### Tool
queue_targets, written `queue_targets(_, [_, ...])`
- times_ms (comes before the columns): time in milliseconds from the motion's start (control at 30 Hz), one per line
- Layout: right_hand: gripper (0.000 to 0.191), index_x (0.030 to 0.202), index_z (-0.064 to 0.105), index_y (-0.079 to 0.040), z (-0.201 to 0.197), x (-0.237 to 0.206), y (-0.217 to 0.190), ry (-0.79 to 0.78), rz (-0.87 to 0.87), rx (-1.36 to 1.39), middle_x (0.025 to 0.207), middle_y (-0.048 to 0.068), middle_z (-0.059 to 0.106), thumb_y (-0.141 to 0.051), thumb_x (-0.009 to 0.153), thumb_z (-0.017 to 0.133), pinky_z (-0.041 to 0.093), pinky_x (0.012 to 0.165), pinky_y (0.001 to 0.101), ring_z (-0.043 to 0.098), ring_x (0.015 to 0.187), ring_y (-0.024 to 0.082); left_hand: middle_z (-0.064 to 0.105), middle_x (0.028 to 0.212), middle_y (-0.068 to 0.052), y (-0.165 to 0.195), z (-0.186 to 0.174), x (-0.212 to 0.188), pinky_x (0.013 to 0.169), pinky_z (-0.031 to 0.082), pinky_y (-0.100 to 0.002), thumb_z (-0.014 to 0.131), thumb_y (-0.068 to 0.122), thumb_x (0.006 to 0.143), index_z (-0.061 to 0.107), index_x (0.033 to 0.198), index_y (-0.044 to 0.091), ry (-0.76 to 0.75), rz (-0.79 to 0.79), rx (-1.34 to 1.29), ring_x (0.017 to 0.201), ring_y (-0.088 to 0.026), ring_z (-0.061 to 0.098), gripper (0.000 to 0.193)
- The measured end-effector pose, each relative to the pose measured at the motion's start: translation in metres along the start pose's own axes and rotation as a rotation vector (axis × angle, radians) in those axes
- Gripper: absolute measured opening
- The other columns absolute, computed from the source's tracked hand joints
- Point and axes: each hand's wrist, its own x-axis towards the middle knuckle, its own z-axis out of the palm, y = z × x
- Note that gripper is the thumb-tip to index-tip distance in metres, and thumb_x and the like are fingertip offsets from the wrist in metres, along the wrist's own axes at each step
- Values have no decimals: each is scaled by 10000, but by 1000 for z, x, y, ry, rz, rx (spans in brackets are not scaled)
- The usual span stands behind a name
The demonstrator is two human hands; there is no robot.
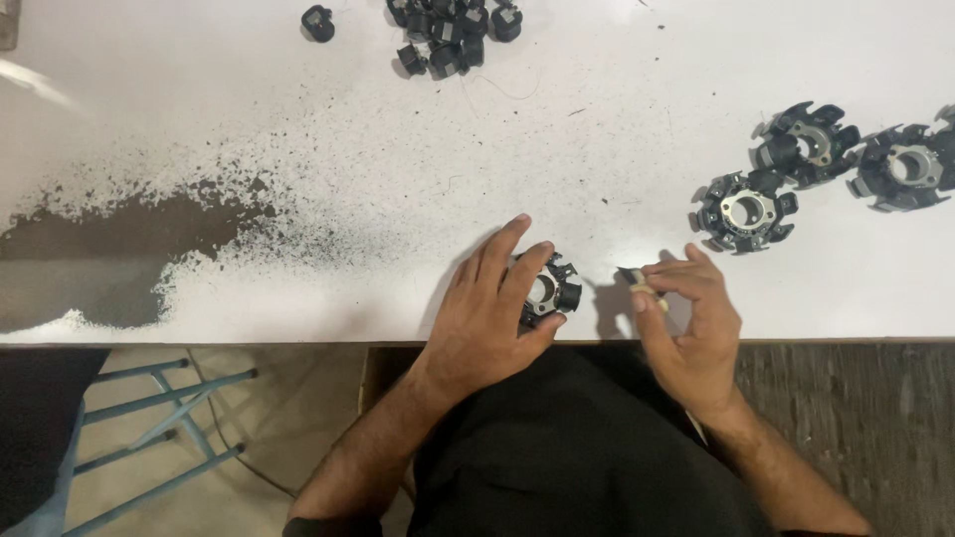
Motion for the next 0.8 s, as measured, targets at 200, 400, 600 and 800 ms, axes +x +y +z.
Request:
queue_targets(200, [211, 1099, 612, -55, 27, 4, -22, -76, -49, -118, 1064, 104, 709, -46, 917, 716, 405, 1196, 569, 679, 1065, 280, 448, 1443, -213, 6, 3, 3, 1011, 517, -535, 839, 503, 865, 489, 1414, 12, -26, -101, -30, 1268, -379, 547, 816])
queue_targets(400, [211, 1084, 616, -58, 29, 15, -24, -120, -49, -142, 1065, 81, 706, -36, 912, 737, 408, 1181, 558, 673, 1055, 266, 477, 1368, -206, 15, 6, 1, 1053, 412, -567, 826, 422, 818, 608, 1120, 40, -40, -179, -13, 1280, -395, 523, 533])
queue_targets(600, [226, 1096, 634, -55, 31, 18, -29, -124, -79, -190, 1059, 79, 708, -45, 903, 750, 412, 1170, 541, 665, 1045, 263, 569, 1353, -141, 9, -6, -5, 1119, 435, -536, 751, 234, 934, 655, 919, 95, -45, -161, -148, 1361, -351, 549, 170])
queue_targets(800, [212, 1085, 630, -59, 34, 20, -26, -124, -91, -189, 1050, 80, 709, -56, 915, 756, 419, 1166, 537, 673, 1028, 261, 596, 1306, -144, -2, -58, -19, 1056, 492, -519, 773, 251, 894, 652, 975, 78, -241, -240, -86, 1273, -324, 589, 226])
